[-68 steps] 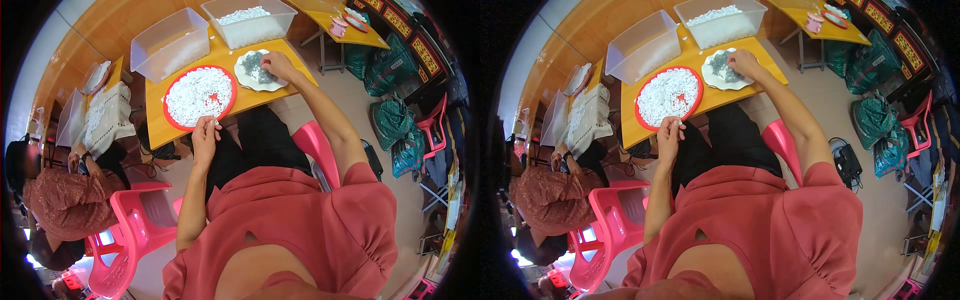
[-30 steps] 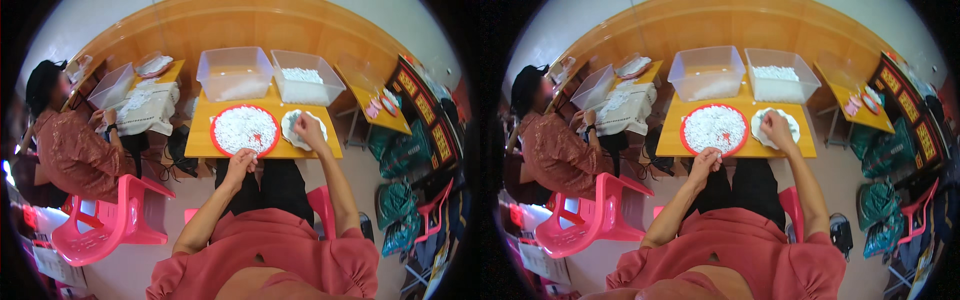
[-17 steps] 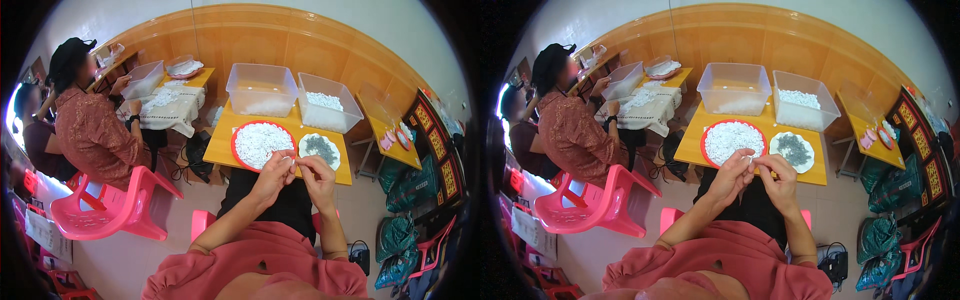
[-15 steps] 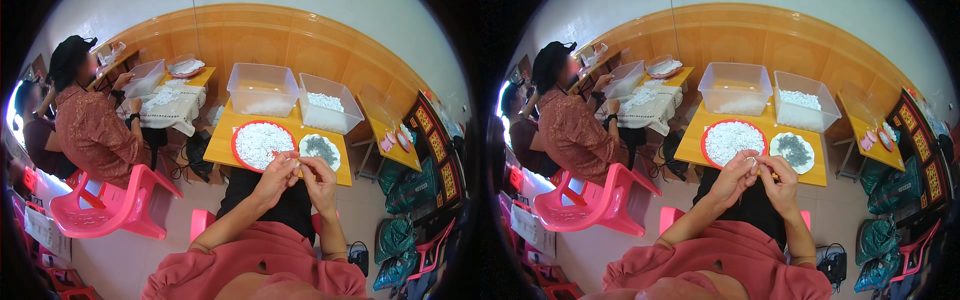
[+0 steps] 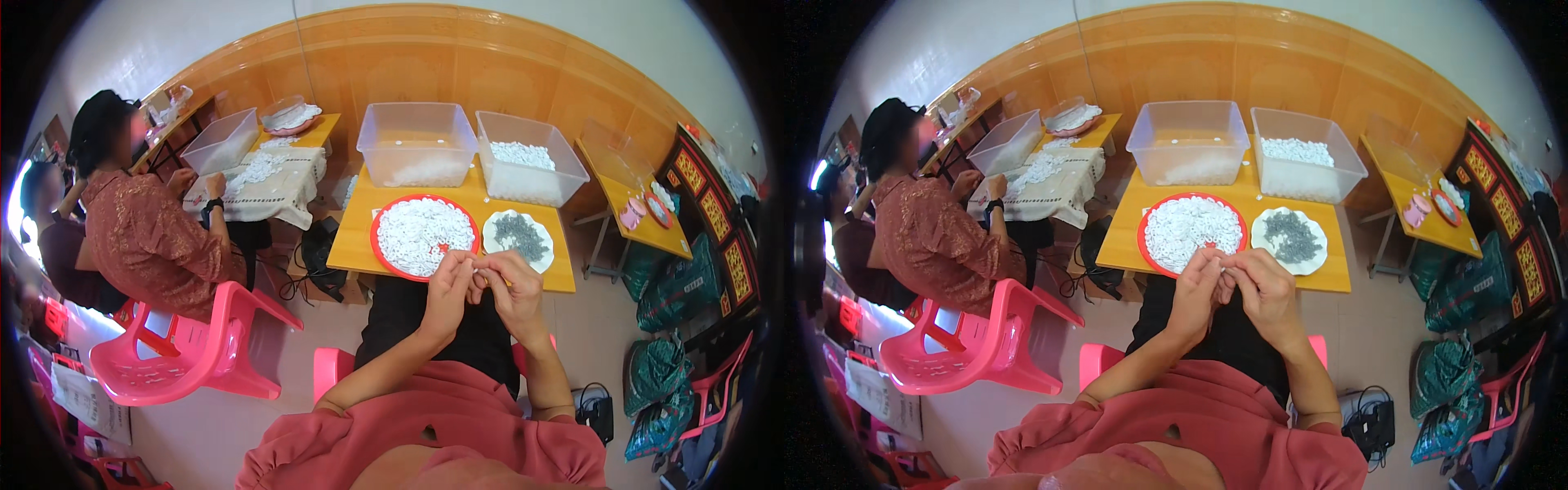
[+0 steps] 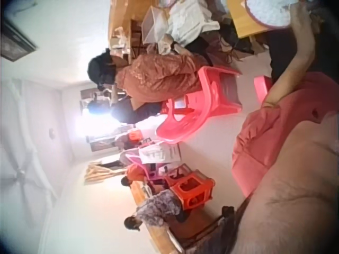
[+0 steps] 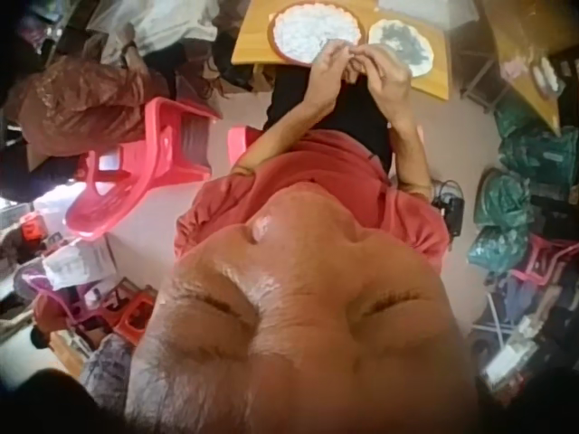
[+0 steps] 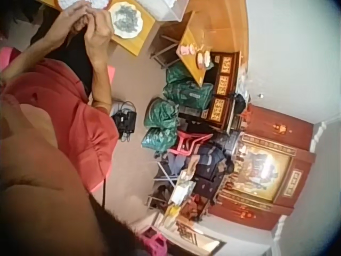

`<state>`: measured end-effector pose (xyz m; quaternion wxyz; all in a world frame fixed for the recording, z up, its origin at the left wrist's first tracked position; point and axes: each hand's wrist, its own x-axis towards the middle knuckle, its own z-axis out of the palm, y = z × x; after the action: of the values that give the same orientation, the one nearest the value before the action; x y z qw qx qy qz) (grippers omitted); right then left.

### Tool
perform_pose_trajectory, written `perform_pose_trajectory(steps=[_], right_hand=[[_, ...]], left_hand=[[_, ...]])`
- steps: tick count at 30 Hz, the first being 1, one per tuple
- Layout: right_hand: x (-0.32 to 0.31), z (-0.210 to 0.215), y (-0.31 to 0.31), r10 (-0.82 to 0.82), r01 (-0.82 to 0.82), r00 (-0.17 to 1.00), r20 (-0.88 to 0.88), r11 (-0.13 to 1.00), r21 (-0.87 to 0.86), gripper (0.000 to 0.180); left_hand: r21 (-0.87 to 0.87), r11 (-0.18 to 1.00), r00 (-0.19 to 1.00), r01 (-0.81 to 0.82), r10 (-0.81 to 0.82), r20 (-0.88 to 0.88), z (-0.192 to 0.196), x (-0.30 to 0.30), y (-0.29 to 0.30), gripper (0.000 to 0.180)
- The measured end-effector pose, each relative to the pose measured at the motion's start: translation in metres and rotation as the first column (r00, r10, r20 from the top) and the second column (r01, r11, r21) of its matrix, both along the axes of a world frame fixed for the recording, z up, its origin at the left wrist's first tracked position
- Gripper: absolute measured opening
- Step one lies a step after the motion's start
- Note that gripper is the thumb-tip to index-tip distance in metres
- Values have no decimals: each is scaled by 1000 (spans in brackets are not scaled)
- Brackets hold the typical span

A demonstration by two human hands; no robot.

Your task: Assembling small plastic hardware components by manually joining white and grey pieces.

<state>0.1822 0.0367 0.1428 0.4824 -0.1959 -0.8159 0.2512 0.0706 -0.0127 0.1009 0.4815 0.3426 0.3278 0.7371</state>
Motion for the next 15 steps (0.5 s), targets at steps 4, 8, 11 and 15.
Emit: perform_pose_trajectory(steps=[4,8,11,15], right_hand=[[3,-6,12,-49,49,999,-22,999,6,10],[8,-3,19,17,-18,1000,-12,998,-57,8],[10,-6,26,62,-62,998,7,994,-88,10],[8,-7,27,70,-75,995,-68,994,-76,15]], left_hand=[[65,986,873,-154,167,-458,8,-4,0,13],[-14,998,947,-54,47,-316,9,-16,3,17],[-92,996,934,-1,-32,-356,11,-24,9,13],[-81,995,916,-66,28,-400,9,-27,12,13]])
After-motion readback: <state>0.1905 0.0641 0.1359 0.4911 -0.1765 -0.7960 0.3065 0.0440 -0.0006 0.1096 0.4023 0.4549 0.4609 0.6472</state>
